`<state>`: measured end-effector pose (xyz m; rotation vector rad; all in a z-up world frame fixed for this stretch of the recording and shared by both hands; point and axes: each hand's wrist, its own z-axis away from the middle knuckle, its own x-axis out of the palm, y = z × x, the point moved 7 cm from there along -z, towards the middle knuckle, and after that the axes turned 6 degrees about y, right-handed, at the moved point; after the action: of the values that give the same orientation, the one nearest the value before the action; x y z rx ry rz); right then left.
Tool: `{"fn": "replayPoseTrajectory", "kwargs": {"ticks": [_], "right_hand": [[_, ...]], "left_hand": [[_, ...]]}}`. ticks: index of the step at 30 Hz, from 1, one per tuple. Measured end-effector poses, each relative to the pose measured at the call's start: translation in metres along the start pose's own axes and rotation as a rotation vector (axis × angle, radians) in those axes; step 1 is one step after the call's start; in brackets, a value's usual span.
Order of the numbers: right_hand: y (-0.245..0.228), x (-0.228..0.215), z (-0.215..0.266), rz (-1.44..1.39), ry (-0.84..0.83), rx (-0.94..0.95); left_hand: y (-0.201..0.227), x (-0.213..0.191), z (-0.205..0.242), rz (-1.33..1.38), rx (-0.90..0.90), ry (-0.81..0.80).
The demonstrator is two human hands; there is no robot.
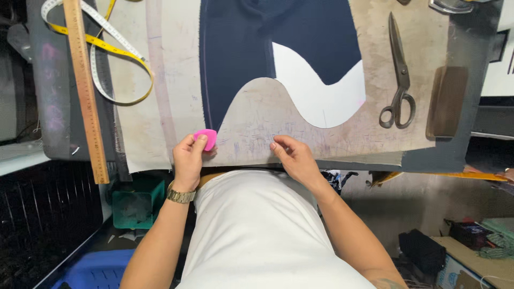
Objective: The person measures and marks a piece of dark blue fabric on a workbench, using a measuring tape, a ruler, and a piece of pink tailor's chalk.
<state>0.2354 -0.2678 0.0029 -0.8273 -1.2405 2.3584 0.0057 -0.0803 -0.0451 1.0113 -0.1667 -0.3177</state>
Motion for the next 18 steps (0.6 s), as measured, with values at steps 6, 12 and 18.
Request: {"fn": "replayPoseTrajectory", "kwargs": {"ticks": [6, 12, 18], "right_hand": [[0.032, -0.070, -0.005, 0.060, 0.116, -0.025], [0.035, -0.111, -0.011, 0.100, 0.206, -0.095], [0.022, -0.129, -0.024, 0.254, 0.415, -0.316]], "left_hand": [[-0.005, -0.002, 0.005, 0.101, -0.021, 0.134], [-0.011, -0.033, -0.007, 0.158, 0.002, 0.273], [-0.010, -0.050, -0.027, 0.209, -0.017, 0.332]]}}
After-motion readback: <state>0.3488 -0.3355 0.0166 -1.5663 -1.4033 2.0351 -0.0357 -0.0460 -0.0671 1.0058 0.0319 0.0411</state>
